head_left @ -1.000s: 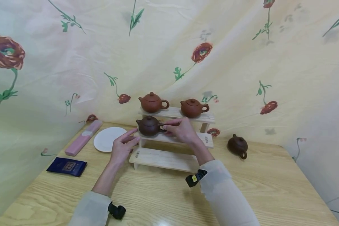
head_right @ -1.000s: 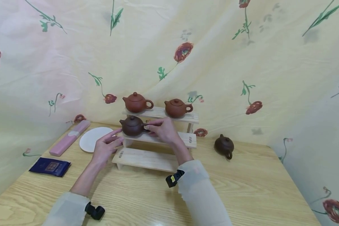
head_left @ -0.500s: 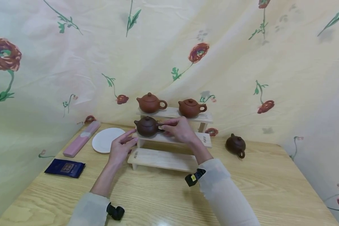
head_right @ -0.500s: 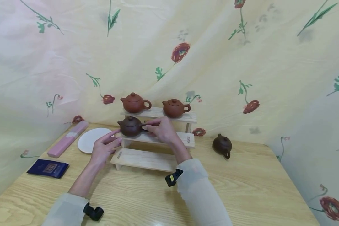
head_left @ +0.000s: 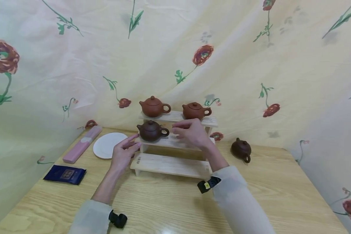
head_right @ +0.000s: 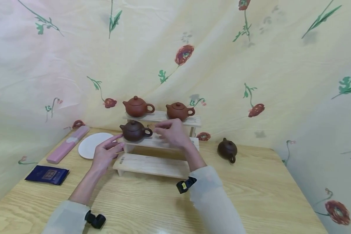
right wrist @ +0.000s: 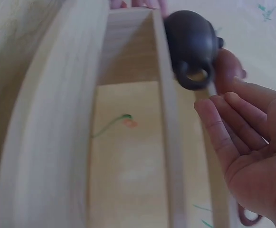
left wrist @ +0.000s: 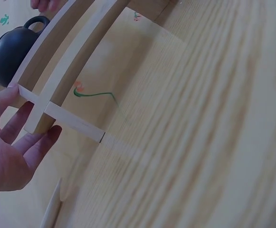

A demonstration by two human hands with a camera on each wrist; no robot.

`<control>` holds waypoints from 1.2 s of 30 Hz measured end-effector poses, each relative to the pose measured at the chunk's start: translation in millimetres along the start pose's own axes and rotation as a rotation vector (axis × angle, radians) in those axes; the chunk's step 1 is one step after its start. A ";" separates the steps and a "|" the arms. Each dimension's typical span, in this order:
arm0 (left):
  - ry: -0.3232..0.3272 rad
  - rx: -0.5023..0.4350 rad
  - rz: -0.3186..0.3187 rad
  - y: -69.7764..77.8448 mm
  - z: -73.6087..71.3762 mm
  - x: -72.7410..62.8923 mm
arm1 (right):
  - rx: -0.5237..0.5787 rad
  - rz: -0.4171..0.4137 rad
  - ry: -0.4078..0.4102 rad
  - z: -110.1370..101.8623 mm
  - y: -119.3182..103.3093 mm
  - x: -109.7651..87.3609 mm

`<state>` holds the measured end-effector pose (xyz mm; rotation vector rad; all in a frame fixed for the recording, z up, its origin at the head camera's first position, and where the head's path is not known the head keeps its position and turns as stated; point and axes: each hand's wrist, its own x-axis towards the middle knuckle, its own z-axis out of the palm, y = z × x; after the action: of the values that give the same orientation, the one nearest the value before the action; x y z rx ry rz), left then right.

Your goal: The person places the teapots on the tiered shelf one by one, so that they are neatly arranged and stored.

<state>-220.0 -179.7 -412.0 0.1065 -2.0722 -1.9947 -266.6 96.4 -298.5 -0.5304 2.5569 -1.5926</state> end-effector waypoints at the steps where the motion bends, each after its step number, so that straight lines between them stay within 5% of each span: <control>1: -0.003 -0.001 0.000 -0.1 -0.1 -0.2 | 0.003 -0.005 0.008 -4.7 -0.5 -3.3; 9: -0.002 0.022 0.010 0.3 0.0 -0.3 | 0.040 -0.033 0.120 -52.6 12.9 -32.9; 22: 0.035 -0.029 0.017 -0.7 2.6 -2.3 | 0.117 0.079 0.404 -145.7 83.5 -89.9; 36: 0.034 -0.019 0.024 -0.2 1.9 -2.9 | 0.091 0.274 0.535 -160.9 155.8 -120.1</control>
<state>-217.7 -177.2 -412.6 0.1104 -2.0232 -1.9845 -232.6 335.9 -376.2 0.2904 2.7180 -1.9313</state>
